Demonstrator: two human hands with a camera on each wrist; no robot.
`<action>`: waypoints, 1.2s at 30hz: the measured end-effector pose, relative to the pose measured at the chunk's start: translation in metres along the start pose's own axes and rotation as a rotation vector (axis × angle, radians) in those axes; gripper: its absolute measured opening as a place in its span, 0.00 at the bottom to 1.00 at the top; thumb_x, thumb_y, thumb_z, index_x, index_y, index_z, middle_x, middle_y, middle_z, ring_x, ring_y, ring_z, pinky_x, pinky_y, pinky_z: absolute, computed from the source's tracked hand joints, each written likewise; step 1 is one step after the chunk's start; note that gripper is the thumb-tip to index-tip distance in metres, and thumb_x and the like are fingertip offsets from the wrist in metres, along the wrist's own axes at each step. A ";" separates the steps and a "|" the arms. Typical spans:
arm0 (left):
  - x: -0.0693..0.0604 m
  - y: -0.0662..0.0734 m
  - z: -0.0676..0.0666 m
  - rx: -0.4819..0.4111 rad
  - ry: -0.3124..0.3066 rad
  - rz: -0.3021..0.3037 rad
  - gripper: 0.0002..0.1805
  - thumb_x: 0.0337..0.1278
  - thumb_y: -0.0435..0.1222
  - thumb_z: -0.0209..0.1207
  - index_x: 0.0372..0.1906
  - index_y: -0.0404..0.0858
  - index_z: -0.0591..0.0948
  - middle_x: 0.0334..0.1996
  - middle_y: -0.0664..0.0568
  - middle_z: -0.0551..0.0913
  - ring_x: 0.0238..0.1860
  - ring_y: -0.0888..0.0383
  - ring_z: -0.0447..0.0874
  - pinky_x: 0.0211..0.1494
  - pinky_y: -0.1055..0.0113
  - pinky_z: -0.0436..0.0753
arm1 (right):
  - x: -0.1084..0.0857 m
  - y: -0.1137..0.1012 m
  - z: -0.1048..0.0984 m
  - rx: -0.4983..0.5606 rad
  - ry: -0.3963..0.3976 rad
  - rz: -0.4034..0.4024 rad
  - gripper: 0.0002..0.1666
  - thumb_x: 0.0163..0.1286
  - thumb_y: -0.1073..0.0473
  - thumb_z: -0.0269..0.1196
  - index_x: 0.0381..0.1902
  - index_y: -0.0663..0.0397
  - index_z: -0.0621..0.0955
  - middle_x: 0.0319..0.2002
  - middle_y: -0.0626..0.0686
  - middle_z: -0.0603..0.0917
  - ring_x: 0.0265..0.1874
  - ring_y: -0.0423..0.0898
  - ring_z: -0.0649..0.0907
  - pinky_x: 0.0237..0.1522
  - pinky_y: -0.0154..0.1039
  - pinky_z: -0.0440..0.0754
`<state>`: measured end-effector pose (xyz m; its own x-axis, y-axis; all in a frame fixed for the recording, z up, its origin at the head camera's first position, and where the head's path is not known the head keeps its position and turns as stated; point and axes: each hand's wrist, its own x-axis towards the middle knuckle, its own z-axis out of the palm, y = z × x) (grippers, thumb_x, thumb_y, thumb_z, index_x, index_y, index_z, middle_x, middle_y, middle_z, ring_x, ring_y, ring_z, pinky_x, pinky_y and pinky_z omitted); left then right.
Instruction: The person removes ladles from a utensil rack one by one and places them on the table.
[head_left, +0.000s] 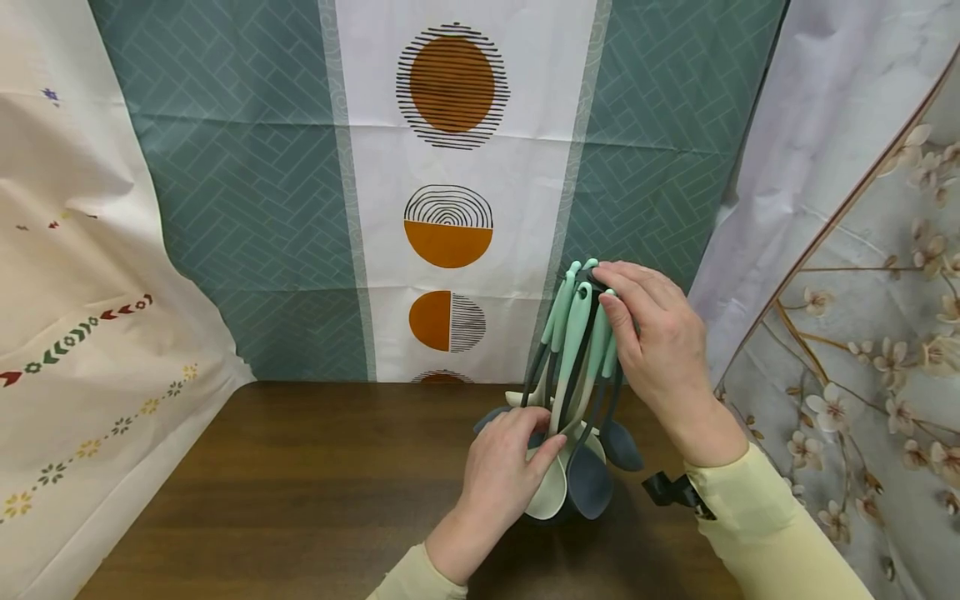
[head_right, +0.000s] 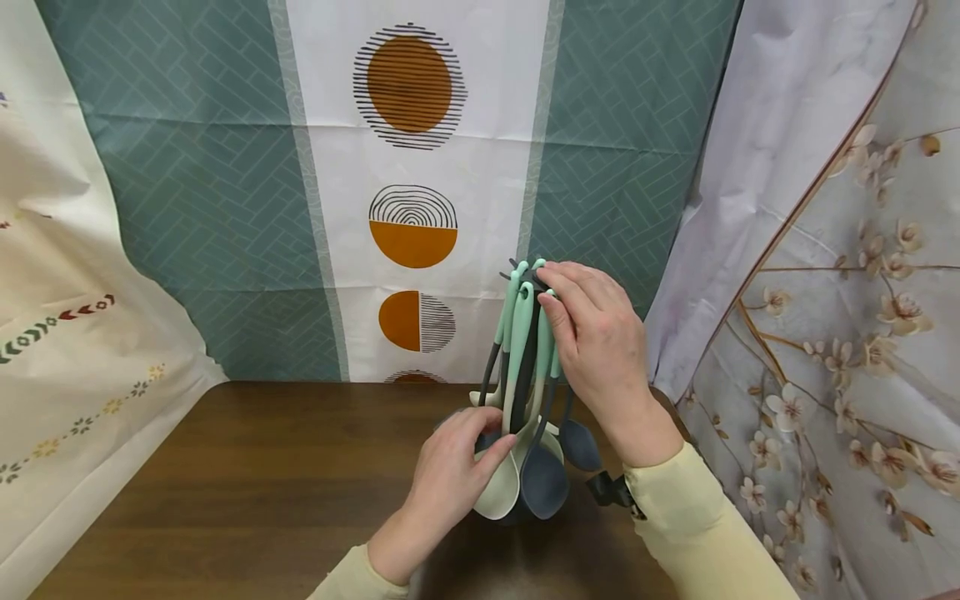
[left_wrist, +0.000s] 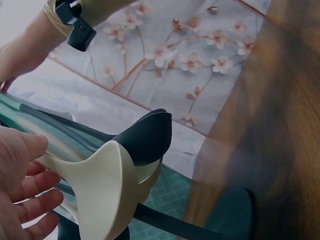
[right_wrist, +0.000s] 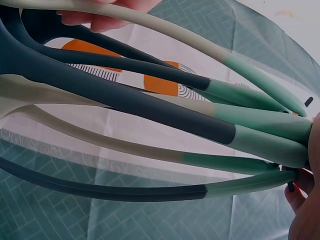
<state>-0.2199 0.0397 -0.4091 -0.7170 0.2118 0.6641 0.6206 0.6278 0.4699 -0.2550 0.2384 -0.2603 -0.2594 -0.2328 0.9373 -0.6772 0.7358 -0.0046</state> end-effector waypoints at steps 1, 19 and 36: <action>0.000 0.000 0.001 0.000 0.002 -0.004 0.14 0.67 0.45 0.77 0.49 0.45 0.88 0.39 0.58 0.88 0.41 0.58 0.85 0.45 0.62 0.84 | 0.000 0.000 0.000 -0.003 0.001 -0.001 0.28 0.90 0.44 0.54 0.67 0.57 0.87 0.64 0.54 0.89 0.66 0.56 0.85 0.74 0.49 0.74; -0.006 -0.008 0.010 -0.008 0.060 0.007 0.11 0.61 0.44 0.81 0.42 0.48 0.89 0.36 0.62 0.89 0.37 0.61 0.84 0.38 0.66 0.81 | 0.001 -0.003 0.004 -0.013 0.015 0.027 0.25 0.90 0.46 0.56 0.66 0.57 0.88 0.64 0.55 0.89 0.66 0.57 0.85 0.74 0.49 0.74; -0.006 -0.010 0.014 0.001 0.082 0.008 0.10 0.62 0.42 0.80 0.41 0.48 0.89 0.35 0.62 0.88 0.36 0.62 0.84 0.35 0.68 0.81 | -0.002 -0.004 0.003 -0.018 0.008 0.053 0.24 0.90 0.48 0.56 0.66 0.55 0.88 0.65 0.53 0.88 0.67 0.57 0.84 0.73 0.48 0.74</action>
<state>-0.2258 0.0426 -0.4258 -0.6833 0.1548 0.7135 0.6260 0.6272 0.4634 -0.2543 0.2339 -0.2630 -0.2885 -0.1881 0.9388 -0.6501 0.7584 -0.0478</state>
